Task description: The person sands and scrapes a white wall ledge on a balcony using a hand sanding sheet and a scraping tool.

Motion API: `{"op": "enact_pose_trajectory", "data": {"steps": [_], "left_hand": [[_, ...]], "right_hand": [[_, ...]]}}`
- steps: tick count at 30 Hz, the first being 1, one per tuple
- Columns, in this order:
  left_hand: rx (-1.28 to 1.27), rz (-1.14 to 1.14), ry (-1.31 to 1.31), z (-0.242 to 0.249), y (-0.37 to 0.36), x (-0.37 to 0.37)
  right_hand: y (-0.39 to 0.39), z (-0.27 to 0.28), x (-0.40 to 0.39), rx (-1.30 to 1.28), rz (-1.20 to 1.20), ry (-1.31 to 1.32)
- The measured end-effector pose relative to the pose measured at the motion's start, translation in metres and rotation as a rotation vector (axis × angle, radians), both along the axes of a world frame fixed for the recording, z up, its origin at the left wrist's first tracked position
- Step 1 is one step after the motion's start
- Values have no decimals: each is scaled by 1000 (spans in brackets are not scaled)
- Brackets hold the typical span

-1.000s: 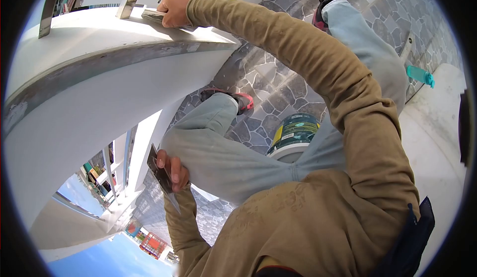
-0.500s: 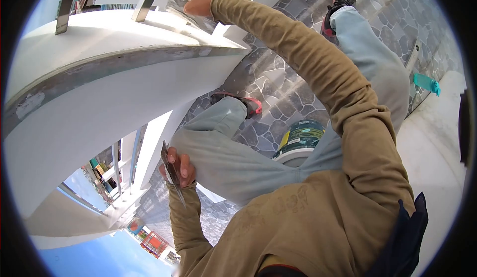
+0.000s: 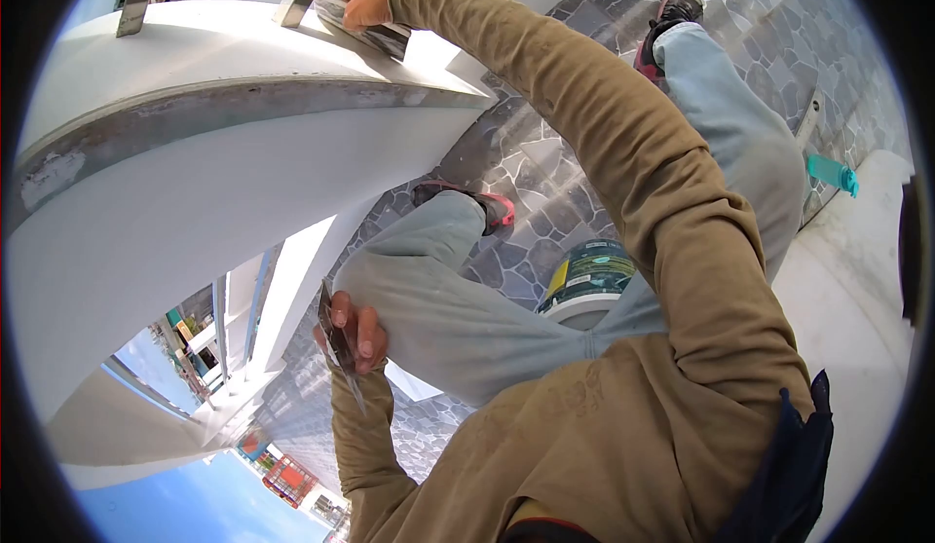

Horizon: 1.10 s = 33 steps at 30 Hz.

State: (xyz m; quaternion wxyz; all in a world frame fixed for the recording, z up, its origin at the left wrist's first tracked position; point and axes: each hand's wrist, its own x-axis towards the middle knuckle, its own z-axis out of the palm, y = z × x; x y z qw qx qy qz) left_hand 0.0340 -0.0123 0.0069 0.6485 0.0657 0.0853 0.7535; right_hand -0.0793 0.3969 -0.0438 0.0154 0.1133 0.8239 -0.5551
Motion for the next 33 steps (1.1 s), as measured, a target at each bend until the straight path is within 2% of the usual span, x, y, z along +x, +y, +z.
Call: {"op": "enact_pose_trajectory", "data": {"steps": [3,5,7,8,9,11,12,14,15,17,18,20,21,23,24,25,28,30,31,33], "left_hand": [[11,-12,-21,-2,-1,-2],[32,-28,-17,-3,-1,-2],[33,-13,-11,-3,1,0],[33,0,-5,-2,2,1],[33,-3,-3,-1,3,2],[-4,12,-10,1,6,3],[-4,6,-7,1,6,3],[-45,3,23,0,2,0],[-46,-3,28,-1,1,0],[-49,18,54,-2,-2,1],[-62,23,55,-2,-4,2],[-52,30,38,-2,-6,1],[-50,36,47,-1,-6,0],[-78,17,30,0,-7,-1],[-76,13,31,0,-6,-1],[-76,14,28,0,-6,0],[-75,21,18,1,-2,-1],[-77,26,11,3,-2,-1],[-86,27,-1,3,-2,0],[-92,27,-13,1,-2,-2]], "right_hand": [[-16,3,26,-43,-121,93],[-24,5,41,-84,-136,100],[-33,-2,47,-197,-111,240],[-36,7,59,-207,-134,217],[-43,6,66,-100,-182,294],[-48,5,79,-120,-192,415],[-42,5,86,-119,-197,418],[-21,6,104,-230,-32,326],[-11,16,117,-255,-102,295],[0,15,120,-444,-248,536],[4,18,122,-458,-246,535],[13,25,122,-563,-279,872],[13,23,116,-565,-271,879],[8,1,103,-153,-401,532],[7,-22,88,-194,-328,549],[2,-33,80,-292,-369,612],[-6,-44,70,-341,-340,578],[-10,-47,62,-361,-283,752],[-12,-49,57,-367,-282,753],[-16,-59,43,-181,-239,883]]}}
